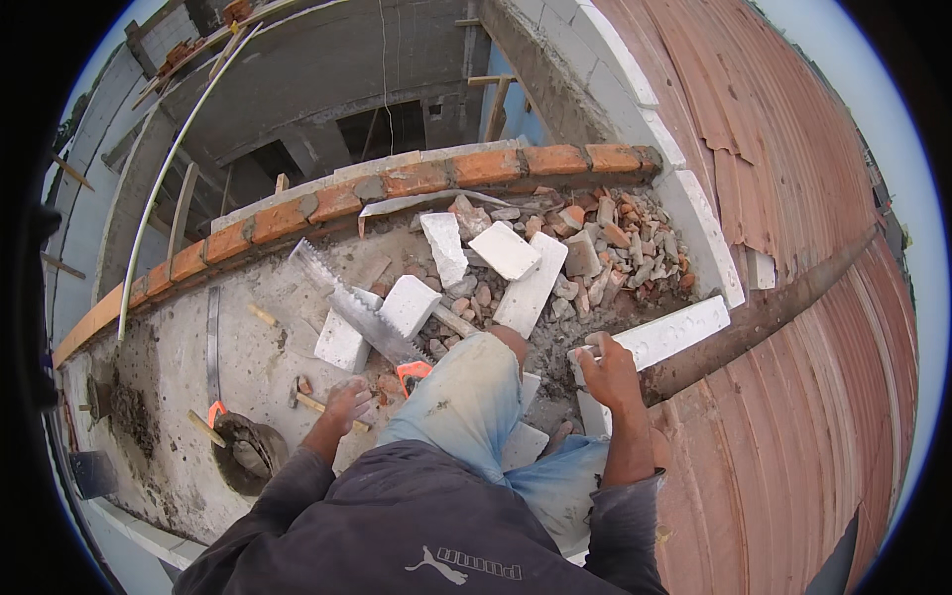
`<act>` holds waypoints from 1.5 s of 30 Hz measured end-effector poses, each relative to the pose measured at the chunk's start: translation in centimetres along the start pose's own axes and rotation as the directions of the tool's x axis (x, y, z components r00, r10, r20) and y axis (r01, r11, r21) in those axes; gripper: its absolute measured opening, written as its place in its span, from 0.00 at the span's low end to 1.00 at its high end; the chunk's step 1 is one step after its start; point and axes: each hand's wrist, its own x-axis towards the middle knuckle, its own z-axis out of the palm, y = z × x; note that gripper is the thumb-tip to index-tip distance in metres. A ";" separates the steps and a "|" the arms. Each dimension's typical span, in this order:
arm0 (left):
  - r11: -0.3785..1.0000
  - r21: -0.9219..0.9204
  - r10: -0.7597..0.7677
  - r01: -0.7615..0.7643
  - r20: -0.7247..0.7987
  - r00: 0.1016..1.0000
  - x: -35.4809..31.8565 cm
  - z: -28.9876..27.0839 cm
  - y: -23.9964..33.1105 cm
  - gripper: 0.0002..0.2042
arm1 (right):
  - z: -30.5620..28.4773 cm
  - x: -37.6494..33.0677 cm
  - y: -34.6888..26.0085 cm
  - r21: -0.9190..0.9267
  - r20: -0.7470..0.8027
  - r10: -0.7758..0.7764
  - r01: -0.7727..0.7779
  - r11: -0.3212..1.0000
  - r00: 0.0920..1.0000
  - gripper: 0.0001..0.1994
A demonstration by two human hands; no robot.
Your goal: The person clears rubble and broken bricks from a rooftop construction area using a trowel and hands. They scoop debris into a bucket and throw remaining pieces off the edge, working methodically across the surface.
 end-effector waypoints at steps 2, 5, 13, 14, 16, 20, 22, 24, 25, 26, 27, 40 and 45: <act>0.954 0.298 -0.038 -0.001 0.126 0.991 4.9 4.0 1.0 0.28 | 0.7 -0.1 -0.2 -0.015 0.022 -0.048 0.048 0.999 0.999 0.16; 0.980 0.065 -0.183 0.188 -0.064 0.981 10.3 7.5 1.6 0.26 | 0.6 -0.3 -0.9 -0.146 0.163 0.002 0.022 0.989 0.987 0.17; 0.960 0.239 0.011 0.143 -0.548 0.837 8.0 8.2 1.5 0.20 | 0.0 1.1 -1.8 -0.065 0.383 0.123 -0.106 0.992 0.916 0.20; 0.936 0.296 0.044 0.192 -0.637 0.769 6.0 8.4 1.9 0.21 | 0.1 1.0 -1.6 -0.082 0.416 0.148 -0.125 0.989 0.897 0.21; 0.897 0.410 0.170 0.166 -0.666 0.726 1.9 9.0 3.3 0.20 | 0.6 0.5 -1.5 -0.056 0.474 0.160 -0.151 0.987 0.866 0.22; 0.834 0.436 0.158 0.338 -0.776 0.611 -6.4 6.7 7.1 0.17 | 2.5 -1.8 -1.9 -0.109 0.606 0.207 -0.178 0.978 0.768 0.23; 0.884 0.341 0.127 0.320 -0.834 0.537 -10.6 4.7 8.3 0.15 | 4.0 -3.4 -2.1 -0.087 0.684 0.215 -0.214 0.973 0.697 0.24; 0.896 0.278 0.051 0.347 -0.839 0.542 -13.7 1.7 9.6 0.14 | 5.6 -5.3 -1.9 -0.018 0.717 0.198 -0.267 0.964 0.669 0.24; 0.921 0.251 0.063 0.298 -0.851 0.521 -15.3 0.0 10.0 0.14 | 6.4 -6.2 -1.5 0.039 0.725 0.183 -0.304 0.952 0.664 0.24; 0.939 0.199 0.038 0.282 -0.871 0.490 -16.8 -1.7 9.8 0.13 | 7.1 -7.1 -1.0 0.094 0.742 0.166 -0.346 0.933 0.650 0.24; 0.944 0.128 -0.018 0.305 -0.901 0.434 -18.1 -3.3 9.3 0.13 | 7.6 -7.8 -0.4 0.033 0.750 0.206 -0.346 0.938 0.629 0.24; 0.487 0.550 -0.089 0.678 -0.741 0.666 -17.8 -20.6 -4.1 0.14 | 31.4 16.3 -10.2 -0.035 0.526 0.032 -0.016 0.999 0.850 0.52; 0.145 0.709 -0.308 0.690 -0.630 0.713 -17.3 -23.8 -4.7 0.15 | 35.2 20.1 -12.4 -0.219 0.667 0.204 -0.073 0.973 0.717 0.57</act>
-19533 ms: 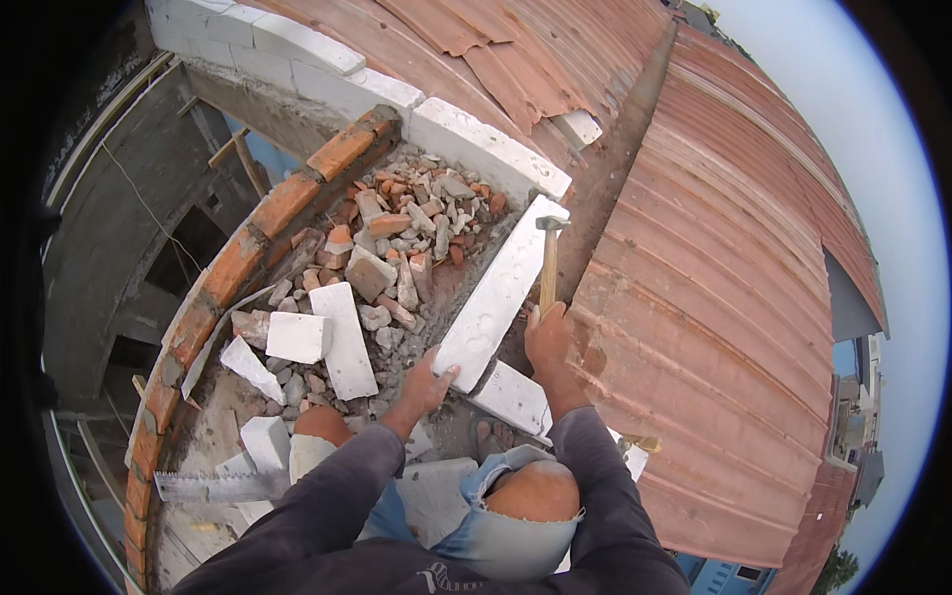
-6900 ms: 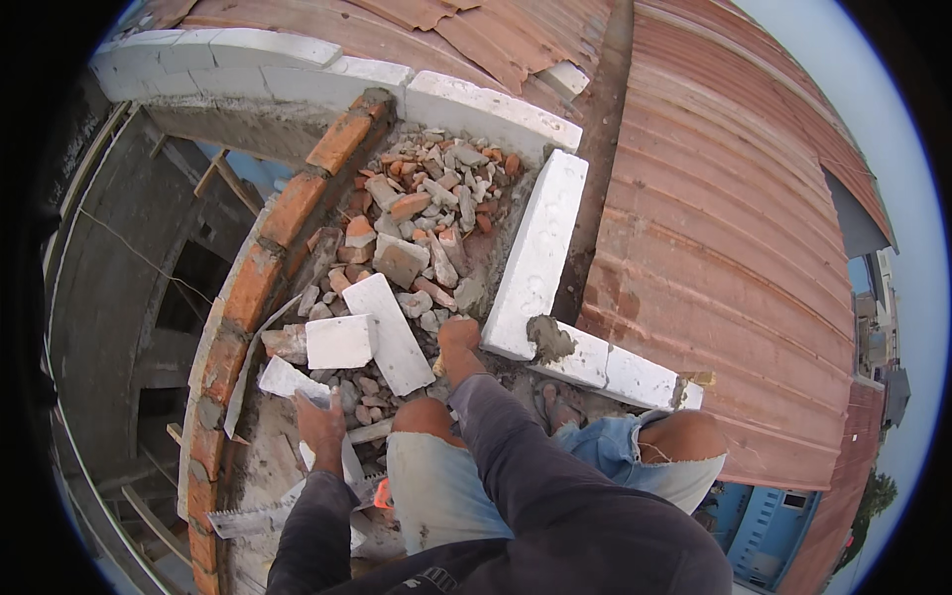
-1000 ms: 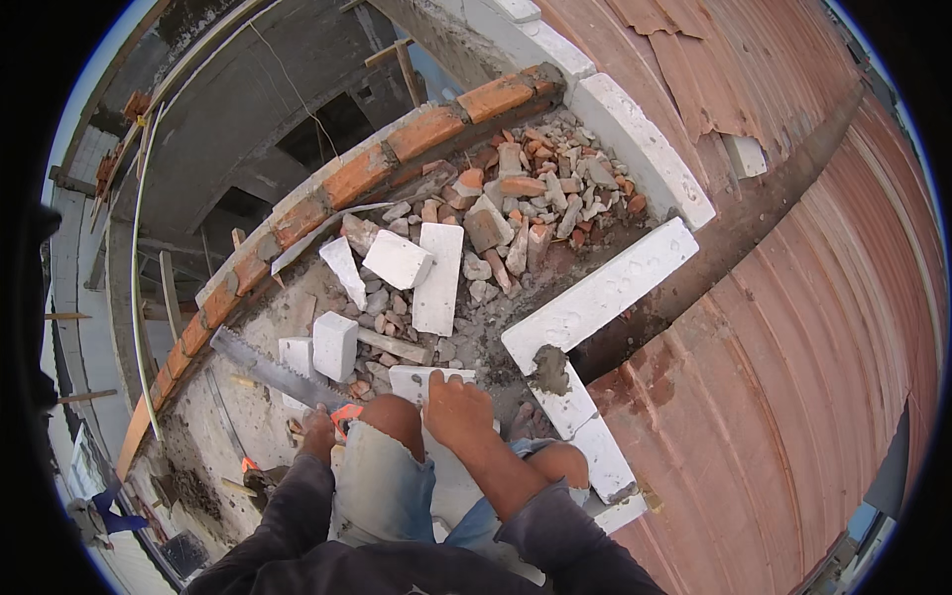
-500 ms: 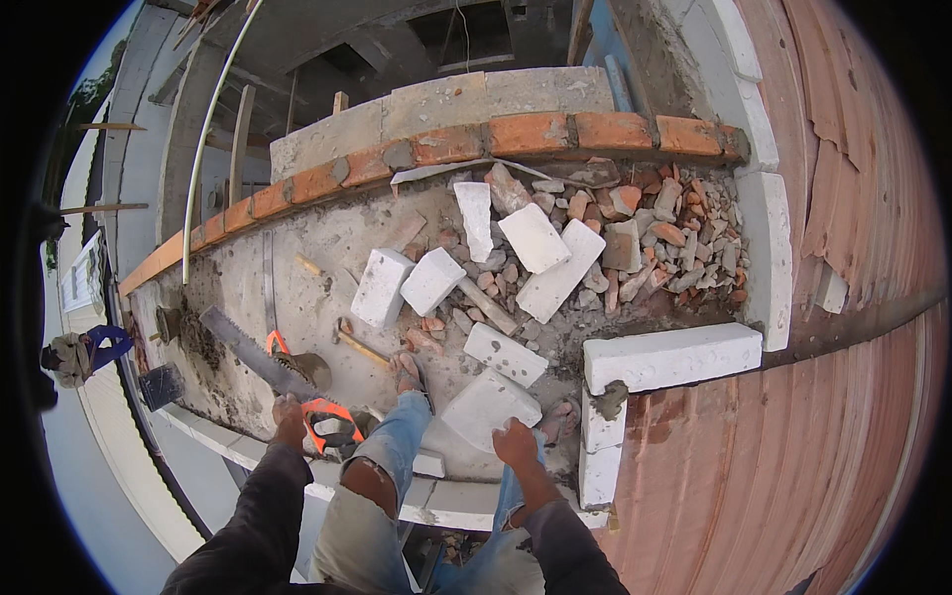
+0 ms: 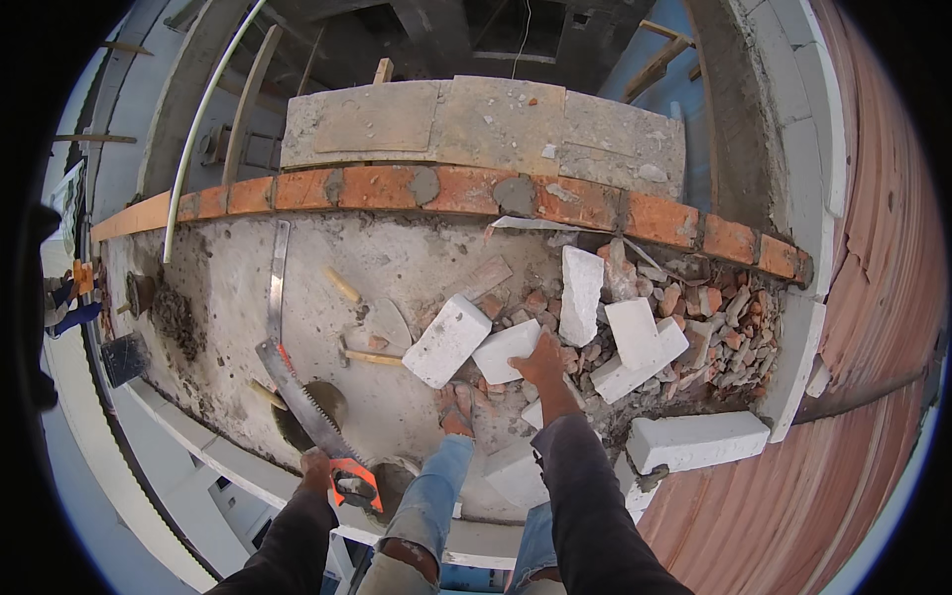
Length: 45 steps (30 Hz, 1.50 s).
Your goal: The person clears rubble and broken bricks from a rooftop construction area using a trowel and hands. They scoop debris into a bucket and throw remaining pieces off the edge, working methodically across the surface.
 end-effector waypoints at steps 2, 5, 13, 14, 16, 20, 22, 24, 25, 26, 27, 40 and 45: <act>0.810 -0.476 -0.269 0.342 0.216 0.939 -0.3 -2.0 1.4 0.18 | -0.4 -1.7 0.6 -0.092 0.103 0.125 -0.116 0.989 0.987 0.58; 0.719 -0.673 -0.346 0.174 -0.129 0.929 -4.0 -5.2 5.8 0.24 | 0.0 -7.6 0.8 0.263 -0.017 0.303 -0.288 0.921 0.953 0.49; 0.803 -0.574 0.245 -0.159 0.076 0.966 -12.9 -9.8 14.1 0.26 | -9.5 -18.5 -8.7 0.813 0.187 0.611 -0.470 0.344 0.770 0.27; 0.805 -0.564 0.280 -0.183 0.090 0.956 -13.9 -8.9 14.4 0.25 | -11.5 -17.5 -11.6 0.869 0.161 0.546 -0.381 0.317 0.822 0.27; 0.816 -0.522 0.344 -0.248 0.094 0.934 -15.1 -7.2 14.7 0.25 | -15.7 -15.2 -18.0 0.955 0.068 0.384 -0.171 0.241 0.921 0.29; 0.815 -0.411 0.492 -0.409 0.118 0.862 -15.3 -7.7 16.4 0.27 | -25.4 -8.5 -29.2 0.995 -0.091 -0.014 0.092 0.039 0.996 0.30; 0.846 -0.325 0.476 -0.422 0.104 0.874 -14.8 -10.3 18.5 0.31 | -26.7 -7.7 -31.7 0.975 -0.171 -0.004 0.170 0.142 0.985 0.29; 0.886 -0.223 0.418 -0.406 0.006 0.908 -13.2 -13.8 21.8 0.39 | -24.8 -8.2 -30.9 0.895 -0.285 -0.142 0.316 0.315 0.948 0.28; 0.879 -0.180 0.427 -0.441 -0.111 0.897 -12.3 -15.2 23.6 0.42 | -22.4 -9.5 -28.8 0.842 -0.268 -0.225 0.341 0.418 0.937 0.26; 0.878 -0.140 0.429 -0.459 -0.197 0.881 -11.3 -16.3 25.8 0.48 | -19.2 -11.4 -25.7 0.797 -0.155 -0.209 0.248 0.552 0.965 0.25; 0.877 -0.083 0.429 -0.474 -0.312 0.848 -9.9 -17.2 28.1 0.54 | -15.7 -13.4 -22.0 0.743 -0.092 -0.261 0.241 0.624 0.961 0.25; 0.881 -0.119 0.449 -0.457 -0.093 0.889 -5.0 -18.0 40.0 0.70 | -3.4 -54.0 9.5 -0.331 0.412 0.521 -0.410 0.850 0.747 0.30; 0.608 -0.725 0.378 -0.323 -0.093 0.921 -12.6 -24.1 35.3 0.64 | -3.8 -55.3 6.1 -0.337 0.258 0.498 -0.406 0.850 0.828 0.25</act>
